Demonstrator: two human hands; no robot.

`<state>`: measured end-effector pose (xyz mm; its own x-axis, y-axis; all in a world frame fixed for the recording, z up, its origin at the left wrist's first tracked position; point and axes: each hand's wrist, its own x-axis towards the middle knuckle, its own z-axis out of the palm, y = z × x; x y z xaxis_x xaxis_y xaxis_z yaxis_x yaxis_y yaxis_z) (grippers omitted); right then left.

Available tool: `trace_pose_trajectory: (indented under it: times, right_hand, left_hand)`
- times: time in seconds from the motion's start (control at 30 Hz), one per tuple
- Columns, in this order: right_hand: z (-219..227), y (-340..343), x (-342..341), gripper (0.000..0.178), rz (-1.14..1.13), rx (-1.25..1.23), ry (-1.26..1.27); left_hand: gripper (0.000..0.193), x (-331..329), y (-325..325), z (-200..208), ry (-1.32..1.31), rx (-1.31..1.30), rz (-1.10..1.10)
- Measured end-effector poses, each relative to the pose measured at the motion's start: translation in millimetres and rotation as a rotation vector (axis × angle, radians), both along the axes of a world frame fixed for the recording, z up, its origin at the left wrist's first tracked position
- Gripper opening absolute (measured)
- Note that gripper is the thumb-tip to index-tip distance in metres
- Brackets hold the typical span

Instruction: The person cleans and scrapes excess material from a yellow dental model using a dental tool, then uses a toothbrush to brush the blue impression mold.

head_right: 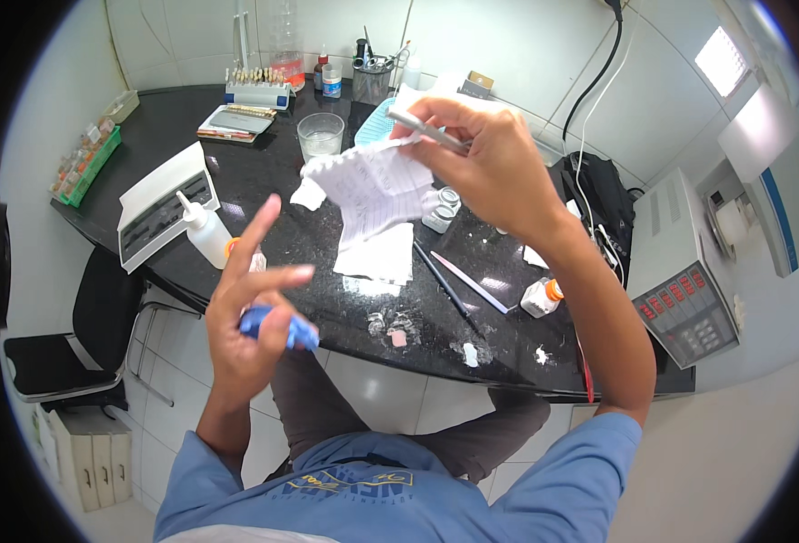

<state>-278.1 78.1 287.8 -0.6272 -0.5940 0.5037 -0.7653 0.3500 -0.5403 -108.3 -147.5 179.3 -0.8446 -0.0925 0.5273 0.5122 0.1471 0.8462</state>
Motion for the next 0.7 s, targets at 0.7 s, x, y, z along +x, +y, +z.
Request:
trace_pose_trajectory:
  times: [0.7]
  right_hand:
    - [-37,45,21,0.038,0.009,-0.046,-0.605]
  left_hand:
    - [0.073,-14,36,7,-0.125,0.441,-0.040]
